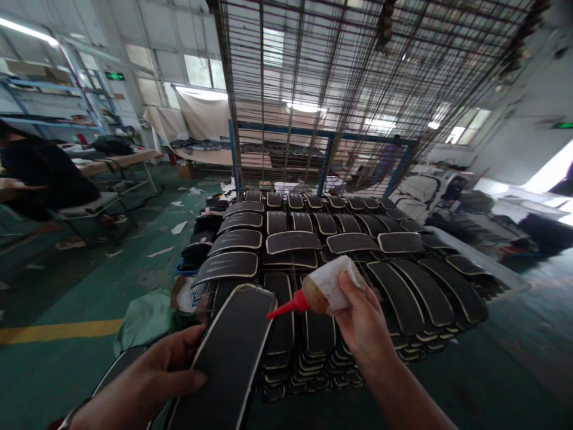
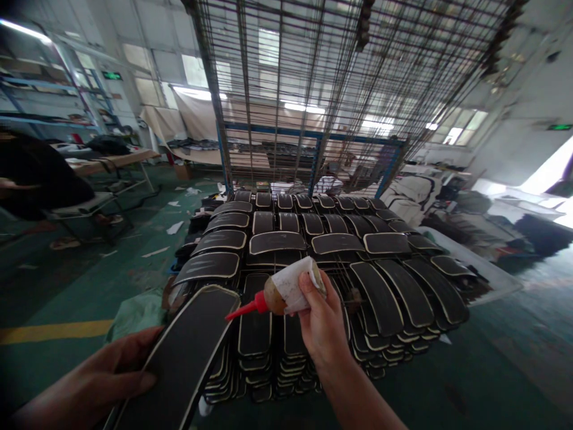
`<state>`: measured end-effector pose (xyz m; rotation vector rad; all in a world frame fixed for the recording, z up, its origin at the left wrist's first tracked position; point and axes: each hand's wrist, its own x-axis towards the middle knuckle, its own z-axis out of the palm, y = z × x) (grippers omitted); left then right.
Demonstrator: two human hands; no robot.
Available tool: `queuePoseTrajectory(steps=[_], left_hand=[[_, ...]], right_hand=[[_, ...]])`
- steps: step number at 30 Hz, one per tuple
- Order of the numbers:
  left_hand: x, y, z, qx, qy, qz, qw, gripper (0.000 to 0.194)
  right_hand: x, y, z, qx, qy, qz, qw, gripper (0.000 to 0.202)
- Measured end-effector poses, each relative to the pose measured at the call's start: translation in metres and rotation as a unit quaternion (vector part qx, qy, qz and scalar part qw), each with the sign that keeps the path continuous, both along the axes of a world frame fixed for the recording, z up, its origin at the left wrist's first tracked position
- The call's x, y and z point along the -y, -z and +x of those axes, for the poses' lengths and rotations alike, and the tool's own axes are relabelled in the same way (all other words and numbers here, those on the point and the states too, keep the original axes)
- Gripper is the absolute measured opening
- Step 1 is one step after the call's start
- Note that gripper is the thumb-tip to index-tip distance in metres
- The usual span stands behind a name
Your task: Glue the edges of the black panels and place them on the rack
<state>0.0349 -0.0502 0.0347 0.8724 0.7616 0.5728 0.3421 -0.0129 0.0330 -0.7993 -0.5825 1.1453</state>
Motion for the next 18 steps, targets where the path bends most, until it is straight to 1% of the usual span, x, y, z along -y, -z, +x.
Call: queuePoseTrajectory(steps=[4, 6, 9, 13, 18], left_hand=[[-0.002, 0.003, 0.001, 0.027, -0.021, -0.034, 0.999, 0.039], [-0.004, 0.003, 0.003, 0.032, -0.038, -0.043, 0.998, 0.04], [-0.005, -0.005, 0.009, 0.028, -0.066, -0.064, 0.995, 0.039], [-0.008, -0.015, 0.015, 0.018, -0.11, -0.095, 0.989, 0.038], [-0.014, -0.017, 0.016, -0.003, -0.148, -0.099, 0.984, 0.05]], right_hand=[[0.005, 0.003, -0.004, 0.005, -0.012, 0.003, 1.0, 0.031], [0.007, 0.004, -0.007, 0.011, -0.015, 0.003, 1.0, 0.033], [0.011, 0.005, -0.01, 0.014, -0.013, -0.009, 1.0, 0.035], [0.017, 0.006, -0.013, 0.015, -0.04, -0.013, 0.999, 0.038], [0.025, 0.005, -0.014, 0.027, -0.084, 0.012, 0.996, 0.036]])
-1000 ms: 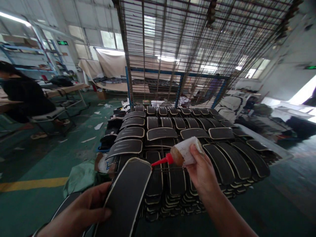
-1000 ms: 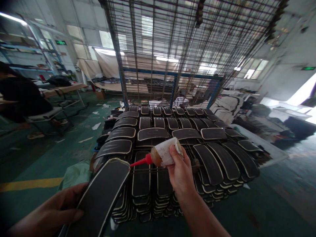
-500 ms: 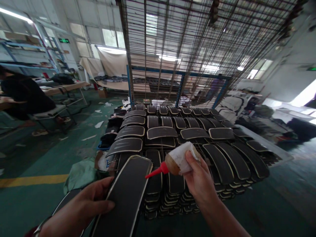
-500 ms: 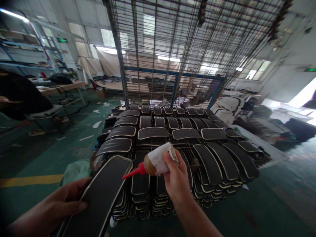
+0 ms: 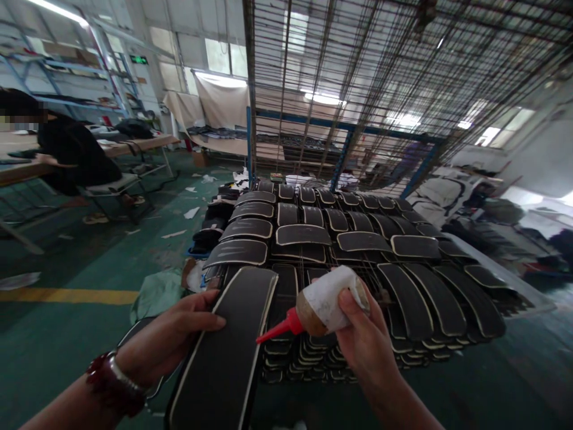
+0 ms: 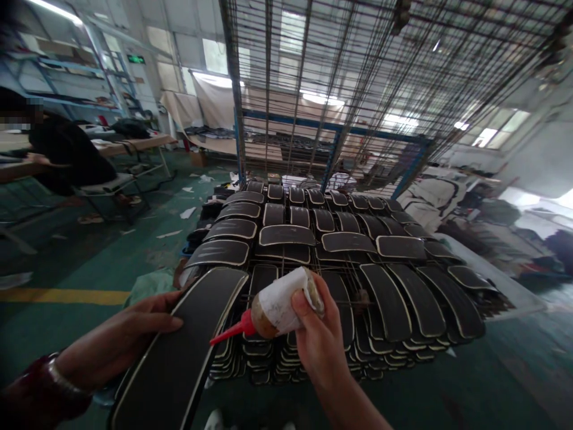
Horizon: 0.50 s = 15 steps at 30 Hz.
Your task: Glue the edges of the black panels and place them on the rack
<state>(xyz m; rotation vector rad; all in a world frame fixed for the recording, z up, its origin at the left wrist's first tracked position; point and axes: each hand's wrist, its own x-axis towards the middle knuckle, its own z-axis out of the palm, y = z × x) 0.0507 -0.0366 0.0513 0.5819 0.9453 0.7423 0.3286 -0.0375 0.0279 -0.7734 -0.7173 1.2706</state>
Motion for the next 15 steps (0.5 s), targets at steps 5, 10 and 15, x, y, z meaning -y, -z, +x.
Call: queuePoseTrajectory(steps=[5, 10, 15], left_hand=[[-0.006, -0.005, 0.0, -0.037, -0.02, 0.011, 0.999, 0.055], [-0.013, -0.01, 0.001, -0.042, -0.035, 0.026, 0.998, 0.047], [-0.018, -0.011, 0.001, -0.07, -0.07, 0.027, 0.995, 0.038]], right_hand=[[0.007, -0.005, 0.0, 0.028, -0.046, 0.059, 0.997, 0.04], [0.017, -0.005, 0.004, 0.059, -0.078, 0.101, 0.99, 0.051], [0.024, 0.001, 0.005, 0.078, -0.088, 0.158, 0.98, 0.055]])
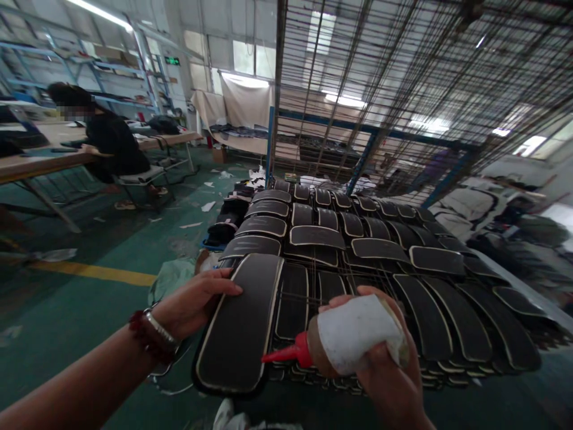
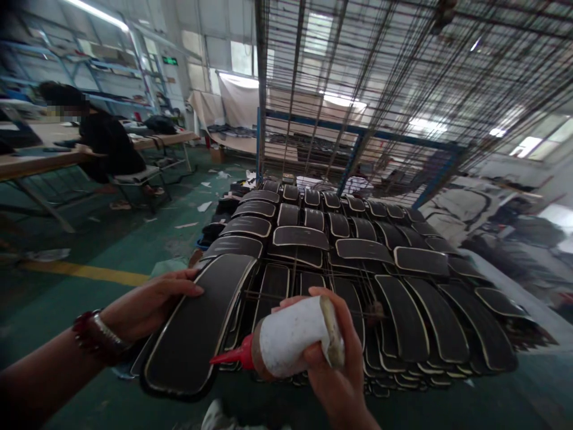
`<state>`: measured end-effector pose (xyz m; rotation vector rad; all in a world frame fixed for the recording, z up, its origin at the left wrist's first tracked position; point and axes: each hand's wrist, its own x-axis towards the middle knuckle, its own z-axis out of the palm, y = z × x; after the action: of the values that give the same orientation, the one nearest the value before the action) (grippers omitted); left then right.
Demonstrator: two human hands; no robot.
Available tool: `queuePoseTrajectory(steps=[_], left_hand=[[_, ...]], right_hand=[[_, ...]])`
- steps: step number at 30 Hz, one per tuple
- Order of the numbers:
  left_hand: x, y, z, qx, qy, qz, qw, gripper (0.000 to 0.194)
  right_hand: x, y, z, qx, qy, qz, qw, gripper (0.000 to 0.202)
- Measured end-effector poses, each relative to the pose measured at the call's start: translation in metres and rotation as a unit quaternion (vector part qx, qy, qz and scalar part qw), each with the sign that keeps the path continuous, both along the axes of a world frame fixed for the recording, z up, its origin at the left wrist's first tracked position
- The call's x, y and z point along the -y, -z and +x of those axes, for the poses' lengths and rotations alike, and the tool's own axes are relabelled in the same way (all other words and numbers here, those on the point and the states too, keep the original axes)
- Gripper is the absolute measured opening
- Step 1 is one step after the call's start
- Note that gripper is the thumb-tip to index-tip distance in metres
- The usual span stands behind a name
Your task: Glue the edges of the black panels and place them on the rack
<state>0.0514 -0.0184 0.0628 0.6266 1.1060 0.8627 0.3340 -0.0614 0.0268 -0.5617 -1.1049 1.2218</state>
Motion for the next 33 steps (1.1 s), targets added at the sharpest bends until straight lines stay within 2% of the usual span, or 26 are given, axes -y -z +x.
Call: queuePoseTrajectory(steps=[12, 16, 22, 25, 27, 29, 31, 33], left_hand=[[-0.004, -0.003, -0.001, 0.0, -0.075, -0.017, 0.997, 0.028], [-0.003, -0.003, 0.002, 0.001, -0.062, -0.011, 0.998, 0.028], [-0.001, -0.003, 0.007, -0.016, -0.045, 0.0, 0.999, 0.034], [0.0, -0.004, 0.007, -0.025, -0.042, 0.007, 0.999, 0.036], [0.002, -0.004, 0.007, -0.029, -0.035, 0.009, 0.999, 0.037], [0.004, -0.004, 0.009, -0.023, -0.02, 0.011, 0.999, 0.038], [0.008, -0.003, 0.013, -0.009, -0.002, 0.019, 1.0, 0.04], [0.012, -0.004, 0.02, 0.011, 0.014, 0.025, 1.0, 0.041]], right_hand=[[0.008, 0.006, -0.004, 0.001, 0.004, -0.039, 0.999, 0.059], [-0.003, 0.002, -0.007, -0.004, 0.016, -0.023, 1.0, 0.054], [-0.028, -0.006, -0.008, -0.039, 0.087, -0.012, 0.995, 0.044], [-0.028, 0.001, -0.008, -0.047, 0.056, -0.056, 0.996, 0.045], [-0.028, 0.007, -0.008, -0.048, 0.007, -0.123, 0.991, 0.047], [-0.032, 0.011, -0.011, -0.067, -0.012, -0.21, 0.975, 0.047], [-0.041, 0.01, -0.014, -0.108, 0.019, -0.271, 0.956, 0.045], [-0.055, 0.006, -0.017, -0.14, 0.068, -0.263, 0.952, 0.043]])
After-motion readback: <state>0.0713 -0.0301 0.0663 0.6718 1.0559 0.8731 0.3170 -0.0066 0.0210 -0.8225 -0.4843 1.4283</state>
